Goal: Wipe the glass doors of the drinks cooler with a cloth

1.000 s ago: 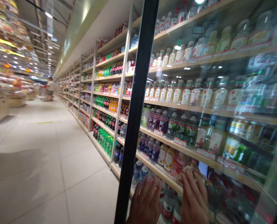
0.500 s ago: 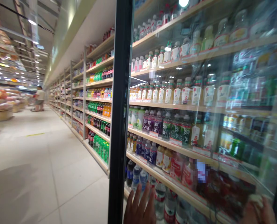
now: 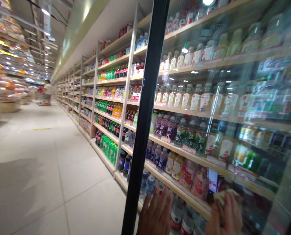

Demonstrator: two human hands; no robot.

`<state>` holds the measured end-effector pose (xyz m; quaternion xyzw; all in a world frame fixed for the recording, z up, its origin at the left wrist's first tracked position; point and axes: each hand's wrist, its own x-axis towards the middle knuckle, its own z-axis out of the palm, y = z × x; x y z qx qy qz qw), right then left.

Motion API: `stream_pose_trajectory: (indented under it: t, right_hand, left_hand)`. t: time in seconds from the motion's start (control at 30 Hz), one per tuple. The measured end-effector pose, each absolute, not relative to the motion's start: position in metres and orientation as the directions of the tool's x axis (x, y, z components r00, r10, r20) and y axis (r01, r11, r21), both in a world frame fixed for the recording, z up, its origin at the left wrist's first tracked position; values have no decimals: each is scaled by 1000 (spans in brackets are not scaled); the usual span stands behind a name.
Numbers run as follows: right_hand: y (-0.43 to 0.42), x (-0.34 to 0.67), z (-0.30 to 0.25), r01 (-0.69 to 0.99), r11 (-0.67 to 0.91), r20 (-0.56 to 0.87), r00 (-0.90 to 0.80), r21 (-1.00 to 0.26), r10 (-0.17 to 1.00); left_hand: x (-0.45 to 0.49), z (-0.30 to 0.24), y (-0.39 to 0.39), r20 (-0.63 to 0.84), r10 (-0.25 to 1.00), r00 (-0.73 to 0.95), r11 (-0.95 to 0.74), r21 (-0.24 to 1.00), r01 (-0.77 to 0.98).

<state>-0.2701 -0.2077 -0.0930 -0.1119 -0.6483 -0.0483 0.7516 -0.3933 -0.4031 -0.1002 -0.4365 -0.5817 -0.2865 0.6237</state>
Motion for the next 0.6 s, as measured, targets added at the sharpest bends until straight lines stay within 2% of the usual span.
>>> stream_pose_trajectory:
  t: [0.13,0.2,0.33,0.5,0.6]
  right_hand:
    - [-259,-297,-87,151,968,978,-81,202,-192]
    - [-273,-301,-80,103,952,952,-137,289,-274]
    - [-270,-295,-57,132,968,974,-104,216,-203]
    - [-228,-271,-33,274,959,996,31,75,-87]
    - [-191,-249,-37,334,943,992,119,1,-43]
  left_hand:
    - [-392,-100,-403,977,145,154,457,-204,866]
    - [-391,-99,-404,979,139,151,453,-199,869]
    - [-392,-96,-404,978,141,156,446,-203,872]
    - [-393,-96,-406,974,163,159,451,-217,866]
    - [-392,-97,-407,973,170,157,442,-218,870]
